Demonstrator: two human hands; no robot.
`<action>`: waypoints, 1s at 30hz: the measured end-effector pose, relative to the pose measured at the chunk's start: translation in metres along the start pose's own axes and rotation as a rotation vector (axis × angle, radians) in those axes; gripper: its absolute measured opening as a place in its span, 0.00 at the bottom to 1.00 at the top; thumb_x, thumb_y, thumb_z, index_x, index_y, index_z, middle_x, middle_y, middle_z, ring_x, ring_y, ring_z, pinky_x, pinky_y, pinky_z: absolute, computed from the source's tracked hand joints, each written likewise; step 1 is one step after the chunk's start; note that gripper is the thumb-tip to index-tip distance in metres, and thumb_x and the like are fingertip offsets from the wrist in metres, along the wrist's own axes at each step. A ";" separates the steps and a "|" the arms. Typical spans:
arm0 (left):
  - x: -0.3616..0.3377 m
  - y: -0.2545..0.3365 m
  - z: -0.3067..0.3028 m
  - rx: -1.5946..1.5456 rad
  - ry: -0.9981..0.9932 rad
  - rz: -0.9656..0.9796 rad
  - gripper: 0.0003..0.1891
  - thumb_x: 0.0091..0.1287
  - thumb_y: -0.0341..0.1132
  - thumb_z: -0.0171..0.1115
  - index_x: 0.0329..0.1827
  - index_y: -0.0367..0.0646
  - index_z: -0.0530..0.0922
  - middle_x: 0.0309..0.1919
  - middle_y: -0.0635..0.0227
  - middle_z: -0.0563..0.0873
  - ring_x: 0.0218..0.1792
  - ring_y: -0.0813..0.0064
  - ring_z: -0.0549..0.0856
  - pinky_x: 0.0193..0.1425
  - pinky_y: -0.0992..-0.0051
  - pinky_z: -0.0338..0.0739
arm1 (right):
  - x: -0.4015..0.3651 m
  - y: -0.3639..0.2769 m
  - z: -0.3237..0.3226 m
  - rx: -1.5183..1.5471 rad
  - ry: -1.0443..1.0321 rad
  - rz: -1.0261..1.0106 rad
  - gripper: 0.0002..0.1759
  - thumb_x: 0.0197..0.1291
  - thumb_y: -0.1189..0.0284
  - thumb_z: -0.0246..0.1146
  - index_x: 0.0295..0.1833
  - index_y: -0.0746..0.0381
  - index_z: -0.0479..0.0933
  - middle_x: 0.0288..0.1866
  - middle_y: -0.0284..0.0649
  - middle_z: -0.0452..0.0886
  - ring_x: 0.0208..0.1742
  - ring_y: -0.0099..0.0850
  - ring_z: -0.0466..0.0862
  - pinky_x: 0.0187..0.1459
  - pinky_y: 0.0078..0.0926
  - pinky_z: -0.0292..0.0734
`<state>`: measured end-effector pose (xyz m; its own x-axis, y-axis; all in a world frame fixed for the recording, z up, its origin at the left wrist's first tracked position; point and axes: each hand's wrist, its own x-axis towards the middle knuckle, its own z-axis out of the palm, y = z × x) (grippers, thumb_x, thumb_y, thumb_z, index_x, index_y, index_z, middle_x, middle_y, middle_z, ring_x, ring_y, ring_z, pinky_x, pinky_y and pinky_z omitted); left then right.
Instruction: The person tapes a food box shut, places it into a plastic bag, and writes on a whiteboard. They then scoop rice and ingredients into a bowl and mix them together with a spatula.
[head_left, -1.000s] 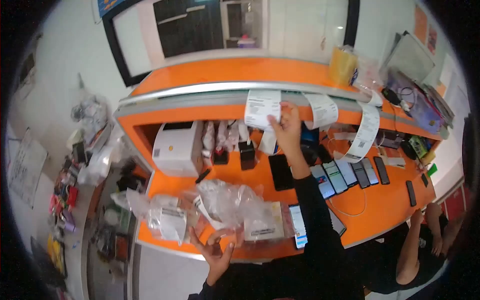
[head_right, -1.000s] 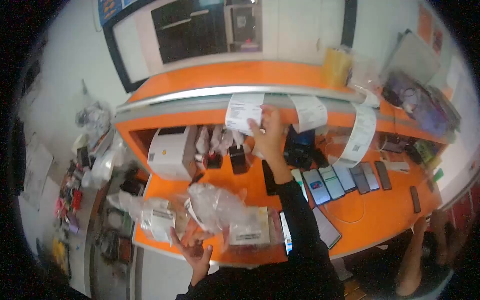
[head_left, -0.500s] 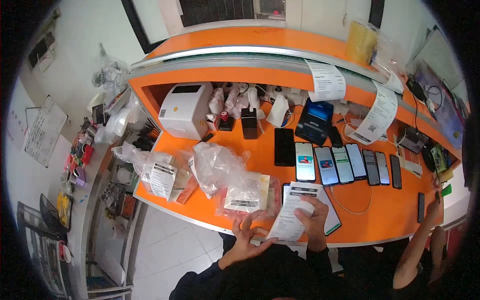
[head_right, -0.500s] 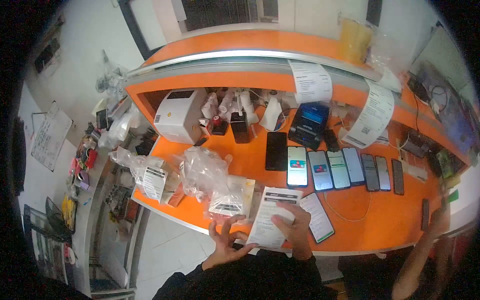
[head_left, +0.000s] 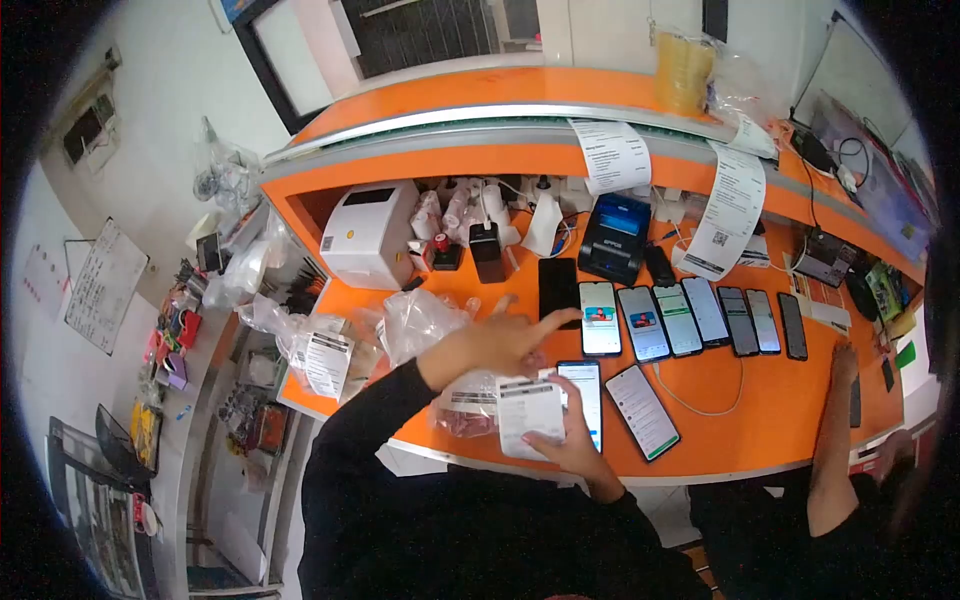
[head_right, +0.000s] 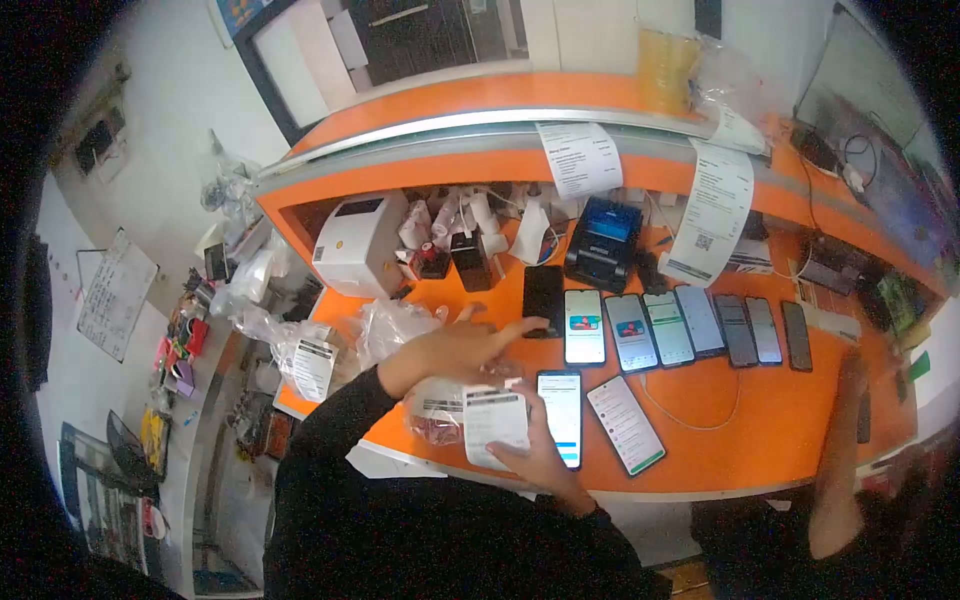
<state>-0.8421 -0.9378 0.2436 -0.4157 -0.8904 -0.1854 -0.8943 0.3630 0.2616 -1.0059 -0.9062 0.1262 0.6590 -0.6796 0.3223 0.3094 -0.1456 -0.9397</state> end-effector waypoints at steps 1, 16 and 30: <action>0.010 -0.005 -0.006 -0.041 -0.133 -0.072 0.44 0.47 0.35 0.61 0.63 0.52 0.40 0.26 0.63 0.80 0.36 0.62 0.79 0.53 0.53 0.55 | -0.004 0.006 0.001 -0.001 0.004 -0.012 0.38 0.41 0.83 0.61 0.58 0.61 0.49 0.49 0.42 0.63 0.51 0.30 0.67 0.51 0.27 0.64; 0.060 -0.189 0.117 -0.327 -0.436 -0.121 0.36 0.45 0.45 0.63 0.57 0.43 0.60 0.56 0.52 0.63 0.55 0.58 0.66 0.55 0.65 0.61 | -0.049 0.030 -0.015 0.347 -0.043 0.276 0.10 0.49 0.77 0.58 0.40 0.64 0.72 0.39 0.39 0.75 0.37 0.29 0.76 0.42 0.22 0.72; -0.085 0.062 0.111 -0.824 0.789 -0.317 0.06 0.53 0.32 0.58 0.27 0.37 0.75 0.21 0.68 0.78 0.24 0.79 0.75 0.28 0.79 0.69 | -0.003 0.017 0.028 0.383 0.320 -0.077 0.14 0.54 0.81 0.50 0.48 0.64 0.64 0.47 0.41 0.68 0.49 0.29 0.69 0.50 0.28 0.66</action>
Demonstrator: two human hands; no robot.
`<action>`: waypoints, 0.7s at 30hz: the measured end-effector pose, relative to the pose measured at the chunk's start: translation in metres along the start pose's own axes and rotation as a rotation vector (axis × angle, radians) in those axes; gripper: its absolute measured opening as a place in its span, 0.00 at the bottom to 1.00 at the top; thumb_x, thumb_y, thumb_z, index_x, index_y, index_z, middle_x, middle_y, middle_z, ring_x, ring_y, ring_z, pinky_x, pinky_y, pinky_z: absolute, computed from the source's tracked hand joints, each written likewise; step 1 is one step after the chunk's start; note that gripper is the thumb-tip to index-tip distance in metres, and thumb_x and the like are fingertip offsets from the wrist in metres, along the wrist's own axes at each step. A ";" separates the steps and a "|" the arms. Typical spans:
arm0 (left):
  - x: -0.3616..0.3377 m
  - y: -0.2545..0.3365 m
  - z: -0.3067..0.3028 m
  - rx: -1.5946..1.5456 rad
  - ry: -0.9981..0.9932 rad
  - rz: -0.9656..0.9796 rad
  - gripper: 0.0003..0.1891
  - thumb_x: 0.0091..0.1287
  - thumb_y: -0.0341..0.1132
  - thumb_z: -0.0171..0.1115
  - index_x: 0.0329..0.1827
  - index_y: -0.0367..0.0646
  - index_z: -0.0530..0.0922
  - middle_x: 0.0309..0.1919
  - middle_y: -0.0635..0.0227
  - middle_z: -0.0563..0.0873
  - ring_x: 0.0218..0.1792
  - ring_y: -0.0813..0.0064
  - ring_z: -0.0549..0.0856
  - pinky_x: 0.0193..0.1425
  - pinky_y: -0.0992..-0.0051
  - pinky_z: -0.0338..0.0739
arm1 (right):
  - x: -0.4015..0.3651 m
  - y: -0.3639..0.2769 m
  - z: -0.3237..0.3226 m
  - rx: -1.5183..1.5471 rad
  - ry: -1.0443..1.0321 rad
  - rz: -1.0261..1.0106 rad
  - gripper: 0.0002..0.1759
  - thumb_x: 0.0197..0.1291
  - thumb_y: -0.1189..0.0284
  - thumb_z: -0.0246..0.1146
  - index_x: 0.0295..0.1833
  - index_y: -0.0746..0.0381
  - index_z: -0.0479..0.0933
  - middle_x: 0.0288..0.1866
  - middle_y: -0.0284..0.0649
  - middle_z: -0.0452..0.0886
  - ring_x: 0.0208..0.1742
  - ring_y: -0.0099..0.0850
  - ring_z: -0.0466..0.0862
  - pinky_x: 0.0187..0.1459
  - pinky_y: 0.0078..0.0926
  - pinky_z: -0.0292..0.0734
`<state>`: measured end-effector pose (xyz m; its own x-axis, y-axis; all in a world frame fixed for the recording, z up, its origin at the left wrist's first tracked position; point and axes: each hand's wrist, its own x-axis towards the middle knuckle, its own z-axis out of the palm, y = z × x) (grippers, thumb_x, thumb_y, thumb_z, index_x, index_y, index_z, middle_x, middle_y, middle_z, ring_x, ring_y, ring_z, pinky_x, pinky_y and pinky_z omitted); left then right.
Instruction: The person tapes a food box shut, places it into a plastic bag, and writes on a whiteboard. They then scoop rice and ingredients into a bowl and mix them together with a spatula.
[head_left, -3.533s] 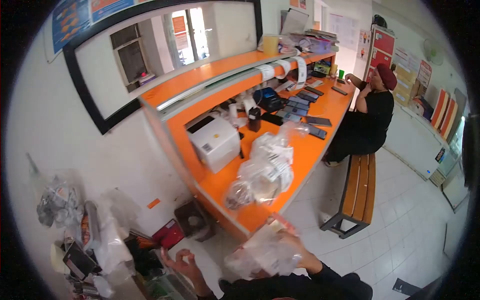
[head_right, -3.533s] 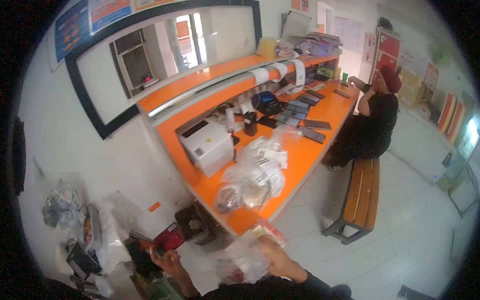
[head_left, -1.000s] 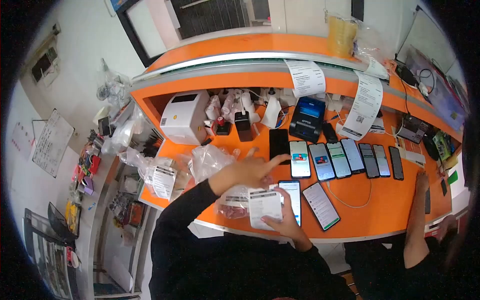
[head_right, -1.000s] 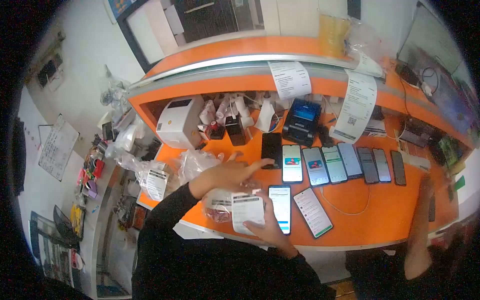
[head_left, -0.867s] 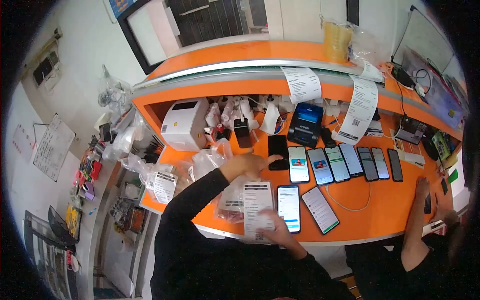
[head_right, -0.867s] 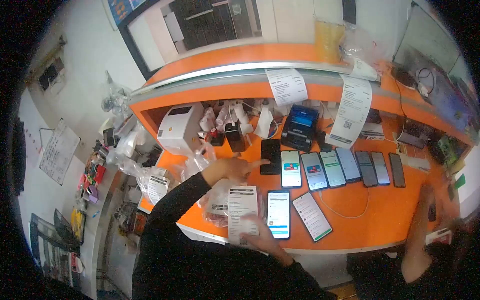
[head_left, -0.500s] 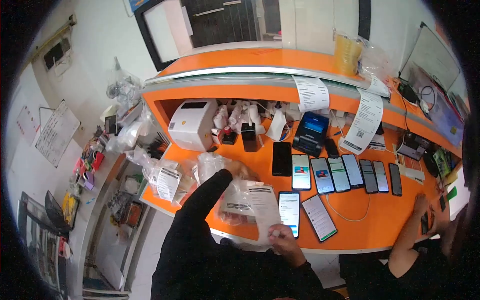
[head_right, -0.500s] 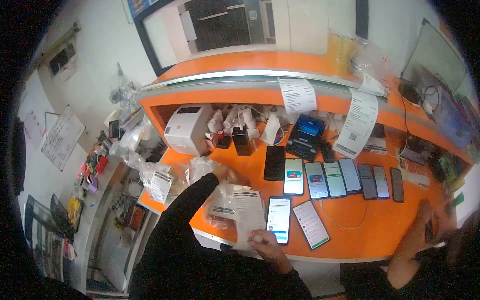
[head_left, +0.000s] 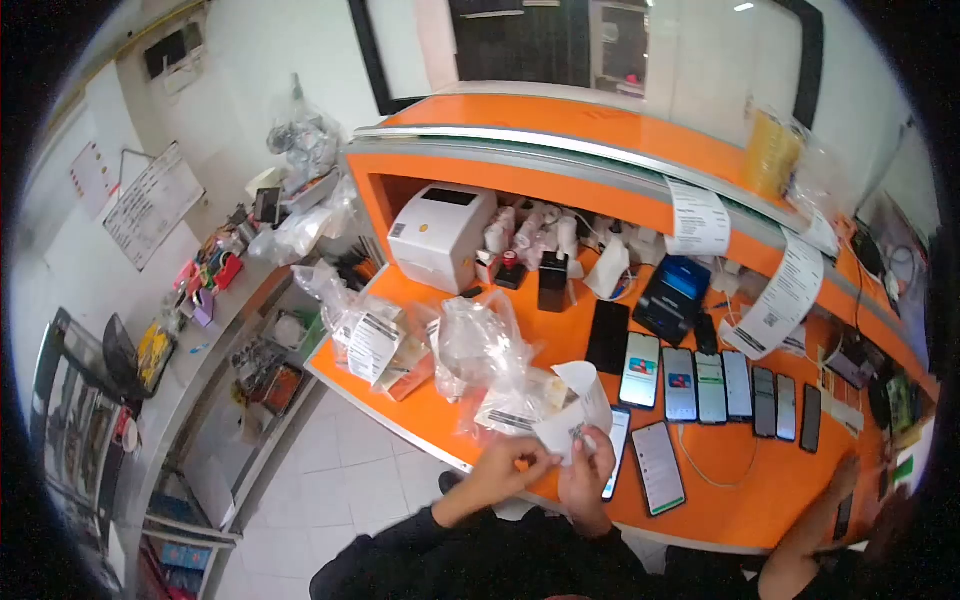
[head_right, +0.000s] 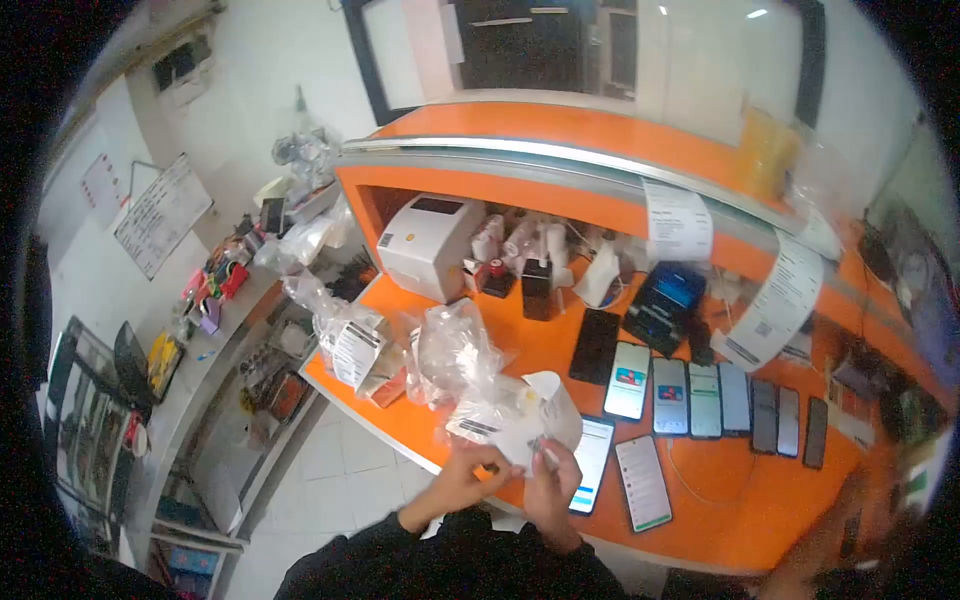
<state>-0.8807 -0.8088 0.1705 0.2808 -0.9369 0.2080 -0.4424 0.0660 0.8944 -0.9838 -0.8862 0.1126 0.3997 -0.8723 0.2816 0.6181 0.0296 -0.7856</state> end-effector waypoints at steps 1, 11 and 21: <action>-0.009 -0.016 0.008 0.015 0.042 -0.084 0.07 0.53 0.32 0.58 0.26 0.36 0.75 0.19 0.69 0.77 0.21 0.80 0.74 0.25 0.79 0.67 | -0.003 0.000 -0.001 0.004 -0.023 0.010 0.14 0.54 0.81 0.50 0.48 0.64 0.64 0.47 0.41 0.68 0.49 0.29 0.69 0.50 0.28 0.66; -0.045 -0.094 0.001 0.547 0.136 -0.436 0.15 0.56 0.45 0.49 0.28 0.41 0.74 0.24 0.58 0.80 0.25 0.61 0.80 0.26 0.66 0.73 | 0.017 -0.004 -0.022 -0.344 0.219 -0.012 0.24 0.45 0.80 0.48 0.52 0.64 0.58 0.52 0.42 0.62 0.55 0.34 0.60 0.58 0.31 0.51; -0.047 -0.145 -0.032 0.680 0.124 -0.506 0.17 0.53 0.50 0.51 0.29 0.44 0.75 0.16 0.61 0.78 0.19 0.59 0.79 0.20 0.62 0.73 | 0.056 0.034 0.079 -0.520 -0.145 -0.536 0.19 0.44 0.79 0.50 0.47 0.65 0.62 0.42 0.43 0.69 0.43 0.34 0.69 0.46 0.29 0.64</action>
<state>-0.8026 -0.7630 0.0437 0.6558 -0.7511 -0.0753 -0.6420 -0.6074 0.4678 -0.8869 -0.8953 0.1448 0.2412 -0.6288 0.7392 0.3688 -0.6452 -0.6691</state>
